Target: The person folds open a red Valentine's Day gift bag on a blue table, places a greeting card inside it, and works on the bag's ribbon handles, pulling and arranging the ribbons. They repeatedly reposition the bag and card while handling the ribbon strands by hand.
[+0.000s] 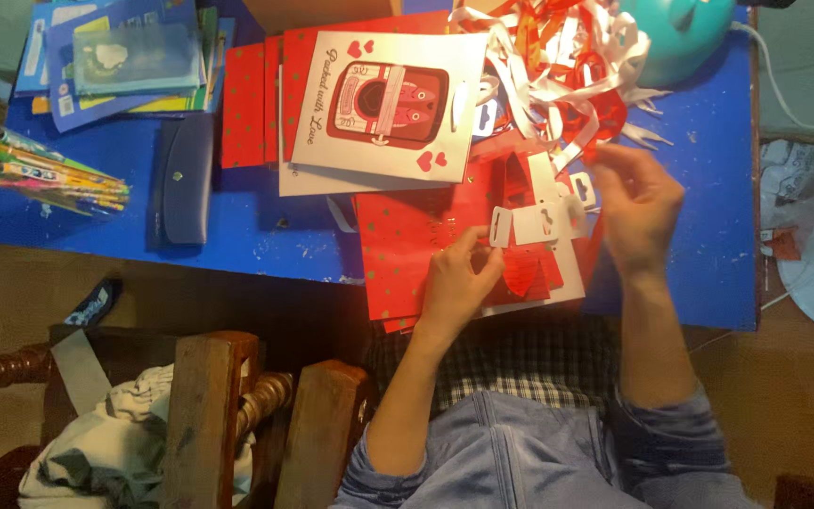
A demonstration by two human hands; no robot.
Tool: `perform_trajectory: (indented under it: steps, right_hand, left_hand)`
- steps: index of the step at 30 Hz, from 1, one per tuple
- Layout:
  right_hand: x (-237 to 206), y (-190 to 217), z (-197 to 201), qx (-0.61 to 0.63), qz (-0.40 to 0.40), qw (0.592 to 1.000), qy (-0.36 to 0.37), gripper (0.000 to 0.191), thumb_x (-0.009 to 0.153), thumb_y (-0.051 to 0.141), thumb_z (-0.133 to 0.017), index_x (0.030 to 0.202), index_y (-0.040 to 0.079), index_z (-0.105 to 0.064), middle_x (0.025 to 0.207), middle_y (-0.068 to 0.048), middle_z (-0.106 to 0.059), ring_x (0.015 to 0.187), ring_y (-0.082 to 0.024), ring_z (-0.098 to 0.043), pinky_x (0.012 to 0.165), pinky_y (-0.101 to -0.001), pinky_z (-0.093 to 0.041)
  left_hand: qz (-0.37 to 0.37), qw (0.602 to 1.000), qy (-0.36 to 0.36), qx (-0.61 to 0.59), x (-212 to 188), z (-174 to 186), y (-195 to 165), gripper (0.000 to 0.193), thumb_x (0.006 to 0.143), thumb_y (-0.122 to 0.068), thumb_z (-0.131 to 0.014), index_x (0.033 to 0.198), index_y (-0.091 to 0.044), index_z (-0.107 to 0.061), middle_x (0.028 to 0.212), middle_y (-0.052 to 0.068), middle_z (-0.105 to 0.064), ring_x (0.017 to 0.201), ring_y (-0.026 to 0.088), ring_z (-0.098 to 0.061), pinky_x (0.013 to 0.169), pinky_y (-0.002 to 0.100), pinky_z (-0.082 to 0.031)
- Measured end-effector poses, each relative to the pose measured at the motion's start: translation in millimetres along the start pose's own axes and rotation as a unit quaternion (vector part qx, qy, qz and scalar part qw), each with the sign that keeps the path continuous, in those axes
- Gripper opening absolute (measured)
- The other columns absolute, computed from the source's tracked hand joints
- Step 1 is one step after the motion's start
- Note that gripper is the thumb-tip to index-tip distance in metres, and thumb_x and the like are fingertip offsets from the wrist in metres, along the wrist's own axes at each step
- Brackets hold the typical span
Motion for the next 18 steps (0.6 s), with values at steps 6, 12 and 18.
perform_trajectory:
  steps: [6,12,18]
  right_hand:
    - [-31.2,-3.3,-0.1,0.128,-0.128,0.964,0.195,0.028,0.093,-0.004,-0.061,0.119,-0.003,-0.071,0.110,-0.011,-0.075,0.093,-0.013,-0.069,0.085,-0.0281,-0.056]
    - [-59.9,-31.2,-30.6,0.008,-0.210,0.949,0.235,0.021,0.094,0.009,-0.076,0.110,-0.003,-0.071,0.085,-0.011,-0.071,0.070,-0.014,-0.065,0.058,-0.0295,-0.053]
    - [-61.4,-28.6,-35.4,-0.146,-0.178,0.941,0.247,0.026,0.086,0.014,-0.076,0.112,0.010,-0.076,0.086,-0.007,-0.077,0.074,-0.014,-0.070,0.065,-0.0290,-0.054]
  left_hand:
    - [-0.077,0.997,-0.019,0.000,-2.1,2.5,-9.7,0.029,0.092,-0.021,-0.070,0.117,-0.006,-0.068,0.087,0.012,-0.077,0.074,0.024,-0.074,0.068,0.036,-0.057]
    - [-0.037,0.999,0.005,-0.017,-1.9,2.2,-3.1,0.029,0.091,-0.021,-0.068,0.117,-0.007,-0.067,0.089,0.012,-0.078,0.078,0.025,-0.077,0.070,0.036,-0.057]
    - [-0.086,0.995,-0.006,-0.044,-2.8,2.7,-6.1,0.027,0.094,-0.019,-0.068,0.118,-0.006,-0.066,0.093,0.013,-0.078,0.087,0.024,-0.079,0.076,0.035,-0.059]
Point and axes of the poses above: each hand's wrist, its own x-axis towards the middle knuckle, its own z-axis out of the back of the hand, y = z × x, the point moved 7 cm from there along x, towards the middle knuckle
